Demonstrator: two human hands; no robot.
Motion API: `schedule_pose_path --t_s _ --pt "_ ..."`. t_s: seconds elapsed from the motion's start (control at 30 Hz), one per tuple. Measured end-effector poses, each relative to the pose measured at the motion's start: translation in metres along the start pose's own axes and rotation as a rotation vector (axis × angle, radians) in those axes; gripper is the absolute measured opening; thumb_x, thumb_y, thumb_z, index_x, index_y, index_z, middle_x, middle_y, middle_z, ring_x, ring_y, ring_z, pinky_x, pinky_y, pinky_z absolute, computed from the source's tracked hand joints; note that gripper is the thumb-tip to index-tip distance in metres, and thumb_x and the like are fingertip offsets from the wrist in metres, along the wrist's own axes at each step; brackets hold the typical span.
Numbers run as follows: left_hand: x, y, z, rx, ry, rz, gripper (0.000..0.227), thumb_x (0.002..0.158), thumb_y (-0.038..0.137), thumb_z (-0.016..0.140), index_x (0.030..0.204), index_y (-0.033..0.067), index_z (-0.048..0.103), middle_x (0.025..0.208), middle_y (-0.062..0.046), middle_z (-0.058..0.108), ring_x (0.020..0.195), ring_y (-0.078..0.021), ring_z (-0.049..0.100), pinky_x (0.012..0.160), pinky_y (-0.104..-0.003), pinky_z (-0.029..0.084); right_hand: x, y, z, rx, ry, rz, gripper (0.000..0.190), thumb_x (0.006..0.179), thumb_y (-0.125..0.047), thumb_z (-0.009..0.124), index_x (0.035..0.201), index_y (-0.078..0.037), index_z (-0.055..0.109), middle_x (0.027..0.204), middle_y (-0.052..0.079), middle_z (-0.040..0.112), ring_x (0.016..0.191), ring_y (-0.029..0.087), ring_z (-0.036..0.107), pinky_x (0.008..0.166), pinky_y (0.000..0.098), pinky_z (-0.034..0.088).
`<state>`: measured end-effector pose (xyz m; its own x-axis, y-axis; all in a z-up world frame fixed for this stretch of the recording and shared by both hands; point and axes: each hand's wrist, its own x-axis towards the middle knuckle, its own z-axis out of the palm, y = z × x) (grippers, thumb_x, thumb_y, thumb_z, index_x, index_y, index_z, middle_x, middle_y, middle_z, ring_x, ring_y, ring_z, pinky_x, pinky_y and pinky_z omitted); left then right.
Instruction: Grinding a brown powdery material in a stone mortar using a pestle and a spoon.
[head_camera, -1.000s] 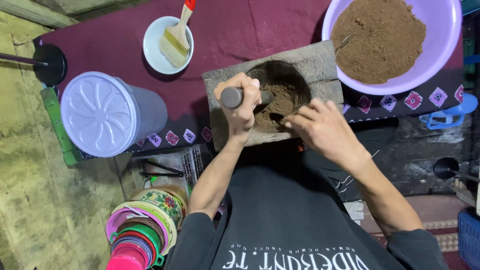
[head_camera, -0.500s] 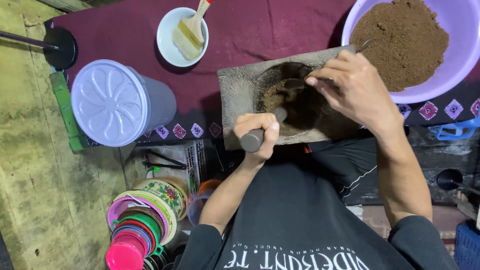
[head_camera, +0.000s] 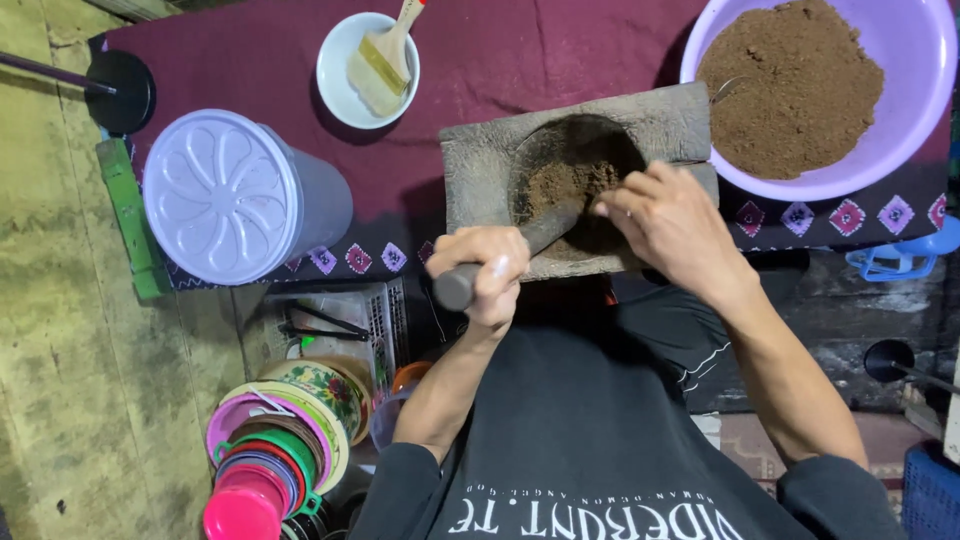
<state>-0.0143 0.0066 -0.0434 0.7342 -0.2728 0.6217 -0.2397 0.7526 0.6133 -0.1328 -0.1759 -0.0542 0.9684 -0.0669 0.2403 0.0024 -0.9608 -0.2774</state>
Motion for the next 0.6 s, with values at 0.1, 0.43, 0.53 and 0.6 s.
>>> schedule_pose_path --t_s 0.1,0.43,0.53,0.6 --pt "0.022 0.018 0.012 -0.046 0.014 0.008 0.037 0.087 0.0 0.058 0.053 0.0092 0.045 0.039 0.0 0.038 0.034 -0.0136 0.034 0.035 -0.026 0.036 -0.017 -0.007 0.002 -0.061 -0.03 -0.003 0.007 0.099 -0.02 0.065 0.1 -0.019 0.072 0.084 -0.001 0.061 0.086 0.022 0.056 0.069 0.0344 0.041" --pt "0.022 -0.057 0.02 0.417 0.025 -0.219 0.032 0.083 -0.001 0.062 0.056 0.0122 0.052 0.045 0.003 0.046 0.046 -0.0061 0.04 0.048 -0.024 0.036 -0.043 -0.046 -0.035 0.018 0.148 0.054 0.007 0.101 -0.022 0.067 0.103 -0.022 0.073 0.098 -0.004 0.069 0.088 0.021 0.057 0.07 0.0329 0.04" --pt "0.027 -0.058 0.024 0.414 -0.005 -0.257 0.033 0.082 -0.001 0.062 0.054 0.0118 0.051 0.044 0.003 0.045 0.047 -0.0051 0.039 0.048 -0.024 0.036 -0.04 -0.046 -0.01 0.014 0.138 0.01 0.006 0.097 -0.021 0.069 0.102 -0.021 0.072 0.097 -0.004 0.069 0.087 0.02 0.057 0.068 0.0331 0.038" --pt "0.027 -0.062 0.019 0.375 -0.018 -0.276 0.033 0.081 0.0 0.063 0.052 0.0115 0.051 0.044 0.004 0.045 0.046 -0.0054 0.038 0.047 -0.023 0.037 -0.036 -0.039 0.0 -0.016 0.129 -0.007 0.008 0.095 -0.021 0.07 0.103 -0.021 0.072 0.096 -0.004 0.068 0.086 0.02 0.057 0.067 0.0333 0.038"
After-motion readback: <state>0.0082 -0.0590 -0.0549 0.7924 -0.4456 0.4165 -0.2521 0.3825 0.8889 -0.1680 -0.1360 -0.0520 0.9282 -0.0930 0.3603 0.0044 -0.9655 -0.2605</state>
